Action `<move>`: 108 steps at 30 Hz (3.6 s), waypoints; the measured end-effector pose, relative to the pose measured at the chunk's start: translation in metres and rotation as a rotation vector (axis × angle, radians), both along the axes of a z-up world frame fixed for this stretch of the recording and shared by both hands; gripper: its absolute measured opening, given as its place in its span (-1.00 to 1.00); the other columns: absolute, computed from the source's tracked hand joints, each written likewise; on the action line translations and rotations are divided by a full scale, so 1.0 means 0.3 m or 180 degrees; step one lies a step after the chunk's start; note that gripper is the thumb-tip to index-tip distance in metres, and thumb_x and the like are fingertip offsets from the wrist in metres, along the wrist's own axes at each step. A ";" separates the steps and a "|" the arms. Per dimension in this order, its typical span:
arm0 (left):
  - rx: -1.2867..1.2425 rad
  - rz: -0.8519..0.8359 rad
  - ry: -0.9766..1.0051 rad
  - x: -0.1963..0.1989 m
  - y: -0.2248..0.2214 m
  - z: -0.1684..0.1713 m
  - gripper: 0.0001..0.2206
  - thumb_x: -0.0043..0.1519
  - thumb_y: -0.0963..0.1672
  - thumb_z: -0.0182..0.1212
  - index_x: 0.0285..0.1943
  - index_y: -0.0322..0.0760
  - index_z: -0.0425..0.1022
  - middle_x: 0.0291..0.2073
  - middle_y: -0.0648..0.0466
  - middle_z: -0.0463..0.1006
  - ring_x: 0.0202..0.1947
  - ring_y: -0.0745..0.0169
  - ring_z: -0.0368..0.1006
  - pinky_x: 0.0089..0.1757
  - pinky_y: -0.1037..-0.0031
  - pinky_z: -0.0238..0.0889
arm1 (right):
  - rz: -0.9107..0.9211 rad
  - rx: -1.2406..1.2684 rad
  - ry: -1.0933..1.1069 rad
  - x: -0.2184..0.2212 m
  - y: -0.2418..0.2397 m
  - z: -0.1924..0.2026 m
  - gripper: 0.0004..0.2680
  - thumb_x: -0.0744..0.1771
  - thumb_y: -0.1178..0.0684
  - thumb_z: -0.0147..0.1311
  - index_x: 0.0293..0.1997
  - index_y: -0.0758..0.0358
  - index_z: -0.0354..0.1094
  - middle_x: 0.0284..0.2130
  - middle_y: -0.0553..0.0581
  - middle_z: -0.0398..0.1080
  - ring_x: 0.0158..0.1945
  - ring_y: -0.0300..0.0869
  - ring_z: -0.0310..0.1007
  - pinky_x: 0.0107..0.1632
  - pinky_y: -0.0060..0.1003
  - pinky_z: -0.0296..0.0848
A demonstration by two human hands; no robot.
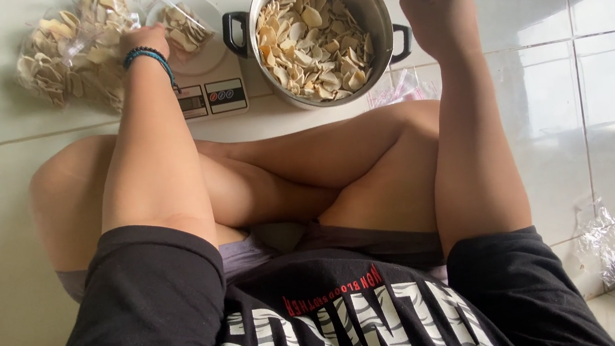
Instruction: Manually transferring dried snack pieces from a large pot into individual plastic bags for packaging.
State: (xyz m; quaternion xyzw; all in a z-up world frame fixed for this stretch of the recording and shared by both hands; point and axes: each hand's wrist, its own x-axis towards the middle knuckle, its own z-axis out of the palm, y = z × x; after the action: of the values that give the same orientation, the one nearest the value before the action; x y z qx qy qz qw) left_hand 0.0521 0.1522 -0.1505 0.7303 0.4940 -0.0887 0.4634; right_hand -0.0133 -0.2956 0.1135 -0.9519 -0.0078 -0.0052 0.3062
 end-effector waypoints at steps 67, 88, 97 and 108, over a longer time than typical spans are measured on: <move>-0.0177 -0.0886 -0.1357 -0.457 0.687 0.010 -0.94 0.38 -0.12 0.27 -0.12 -0.06 0.48 -0.18 0.19 0.41 -0.10 0.42 0.45 -0.16 0.43 0.67 | -0.0127 -0.0206 0.0676 -0.003 0.115 -0.017 -0.77 0.30 0.04 -0.07 -0.01 0.06 0.50 -0.46 -0.04 0.37 -0.47 -0.24 0.23 -0.41 -0.29 0.28; 0.1619 -0.1711 -0.1612 -0.465 0.632 0.177 -0.78 0.29 -0.19 0.37 0.04 -0.12 0.46 0.02 -0.11 0.29 -0.36 0.20 0.42 -0.11 0.32 0.41 | -0.0098 -0.0200 0.0691 -0.007 0.115 -0.012 -0.75 0.30 0.06 -0.10 -0.02 0.04 0.51 -0.51 -0.06 0.34 -0.51 -0.26 0.18 -0.42 -0.30 0.22; 0.1949 -0.3530 -0.0223 -0.200 0.402 0.483 -0.89 0.33 -0.05 0.25 -0.08 0.08 0.68 0.11 -0.06 0.32 0.08 -0.15 0.35 0.10 0.03 0.23 | -0.0028 -0.0165 0.0642 -0.006 0.108 -0.016 -0.77 0.30 0.05 -0.08 -0.02 0.04 0.51 -0.50 -0.06 0.34 -0.51 -0.26 0.15 -0.41 -0.30 0.20; 0.2769 -0.4212 0.1619 -0.041 0.364 0.303 -0.53 0.18 -0.06 0.18 0.32 -0.16 0.55 0.42 -0.09 0.22 0.27 -0.19 0.37 0.17 0.00 0.15 | -0.0087 -0.0090 0.0712 -0.007 0.111 0.007 -0.77 0.30 0.09 -0.09 -0.03 0.07 0.49 -0.52 -0.03 0.35 -0.53 -0.25 0.21 -0.43 -0.30 0.25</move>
State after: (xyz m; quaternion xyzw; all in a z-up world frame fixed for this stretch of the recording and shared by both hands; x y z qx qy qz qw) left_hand 0.0399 0.2615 -0.0596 0.9415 0.0424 -0.3064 -0.1339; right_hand -0.0155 -0.2623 0.1156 -0.9508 0.0393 0.0970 0.2915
